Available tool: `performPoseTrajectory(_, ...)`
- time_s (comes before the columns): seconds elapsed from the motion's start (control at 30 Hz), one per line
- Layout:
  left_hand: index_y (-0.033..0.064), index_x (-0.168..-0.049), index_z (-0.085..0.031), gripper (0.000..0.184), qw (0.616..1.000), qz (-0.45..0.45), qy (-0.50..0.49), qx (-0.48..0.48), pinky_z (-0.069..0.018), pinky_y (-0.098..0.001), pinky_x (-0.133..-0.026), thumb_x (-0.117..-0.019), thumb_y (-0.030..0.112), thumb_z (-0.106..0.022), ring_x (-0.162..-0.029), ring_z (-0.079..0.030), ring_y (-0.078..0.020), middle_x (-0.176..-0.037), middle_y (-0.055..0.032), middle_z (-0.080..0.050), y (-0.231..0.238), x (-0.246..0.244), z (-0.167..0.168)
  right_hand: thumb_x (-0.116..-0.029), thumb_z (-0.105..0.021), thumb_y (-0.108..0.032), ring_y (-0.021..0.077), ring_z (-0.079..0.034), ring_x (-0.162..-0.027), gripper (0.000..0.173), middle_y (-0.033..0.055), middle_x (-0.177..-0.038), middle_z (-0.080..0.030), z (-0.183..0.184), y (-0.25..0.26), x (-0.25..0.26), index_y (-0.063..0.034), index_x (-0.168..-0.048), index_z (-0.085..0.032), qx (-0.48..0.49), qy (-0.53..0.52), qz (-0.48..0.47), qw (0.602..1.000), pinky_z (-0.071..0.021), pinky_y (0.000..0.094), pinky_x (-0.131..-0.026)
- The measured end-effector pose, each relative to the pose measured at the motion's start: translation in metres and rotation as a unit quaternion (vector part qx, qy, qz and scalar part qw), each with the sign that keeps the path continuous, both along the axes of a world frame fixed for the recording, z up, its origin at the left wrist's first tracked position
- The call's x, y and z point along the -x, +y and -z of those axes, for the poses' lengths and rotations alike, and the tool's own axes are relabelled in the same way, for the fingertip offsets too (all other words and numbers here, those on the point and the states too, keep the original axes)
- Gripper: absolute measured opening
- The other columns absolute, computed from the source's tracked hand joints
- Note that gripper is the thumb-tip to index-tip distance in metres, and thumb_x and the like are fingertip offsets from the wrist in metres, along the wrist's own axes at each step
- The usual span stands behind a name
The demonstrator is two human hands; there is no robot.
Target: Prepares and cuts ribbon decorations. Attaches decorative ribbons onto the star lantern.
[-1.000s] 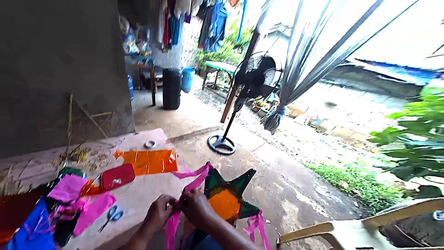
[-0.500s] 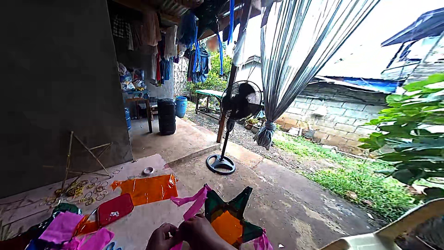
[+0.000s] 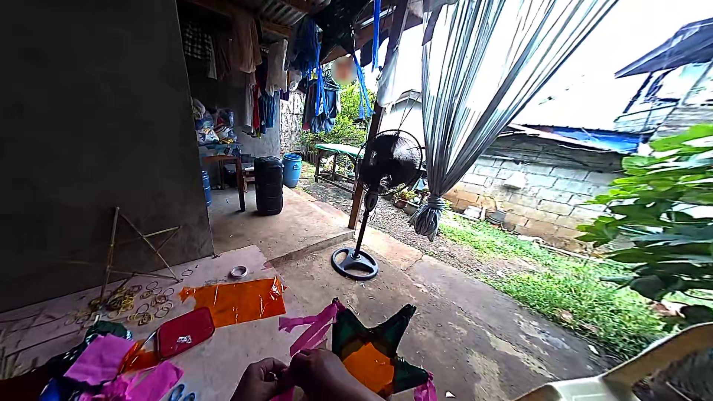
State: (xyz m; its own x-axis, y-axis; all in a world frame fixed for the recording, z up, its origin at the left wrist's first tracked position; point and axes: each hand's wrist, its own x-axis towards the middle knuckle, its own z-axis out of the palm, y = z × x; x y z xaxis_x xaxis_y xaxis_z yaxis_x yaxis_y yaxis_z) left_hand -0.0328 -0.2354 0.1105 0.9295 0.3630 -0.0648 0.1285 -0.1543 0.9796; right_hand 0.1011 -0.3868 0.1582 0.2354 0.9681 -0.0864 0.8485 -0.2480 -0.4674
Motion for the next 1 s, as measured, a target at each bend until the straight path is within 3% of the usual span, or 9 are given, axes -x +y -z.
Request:
performPoseTrajectory(0.2, 0.0014, -0.1, -0.071, 0.017, 1.0, -0.014, -0.003, 0.003, -0.0556, -0.0243, -0.069, -0.0859, 0.006, -0.078, -0.067, -0.064, -0.0041, -0.079, 0.0015, -0.07, -0.003, 0.001, -0.003, -0.1064, -0.052, -0.028, 0.043, -0.067, -0.108, 0.035, 0.0245, -0.106, -0.071, -0.009, -0.002, 0.005, 0.0019, -0.109, -0.07, 0.039, -0.014, 0.024, 0.999, -0.0496, 0.0636, -0.093)
performPoseTrajectory(0.47, 0.0042, -0.098, -0.072, 0.019, 0.999, -0.025, -0.021, -0.015, -0.052, -0.0217, -0.063, -0.0837, 0.013, -0.081, -0.06, -0.058, -0.0014, -0.072, 0.0054, -0.066, -0.006, 0.0, -0.004, -0.1052, -0.055, -0.032, 0.0404, -0.068, -0.107, 0.033, 0.0206, -0.108, -0.072, -0.011, -0.004, 0.002, -0.0043, -0.116, -0.069, 0.026, -0.001, 0.04, 0.999, -0.0509, 0.0633, -0.091)
performPoseTrajectory(0.83, 0.0056, -0.099, -0.072, 0.021, 0.996, -0.028, -0.062, 0.062, -0.0523, -0.0201, -0.06, -0.082, 0.014, -0.081, -0.063, -0.063, -0.0032, -0.08, 0.0026, -0.071, -0.004, 0.005, -0.025, -0.1068, -0.051, -0.033, 0.0389, -0.068, -0.106, 0.035, 0.0203, -0.104, -0.072, -0.045, 0.001, -0.003, -0.0045, -0.115, -0.069, 0.033, -0.005, 0.004, 0.999, -0.0504, 0.0621, -0.092)
performPoseTrajectory(1.0, 0.0055, -0.099, -0.072, 0.02, 0.997, -0.05, -0.055, 0.016, -0.0484, -0.019, -0.057, -0.0843, 0.016, -0.081, -0.062, -0.059, -0.0018, -0.083, 0.003, -0.07, 0.005, 0.003, -0.044, -0.1035, -0.056, -0.029, 0.0317, -0.07, -0.101, 0.03, 0.0154, -0.102, -0.073, -0.041, 0.008, -0.013, -0.0048, -0.11, -0.072, -0.073, 0.055, 0.003, 0.996, -0.0527, 0.0592, -0.092)
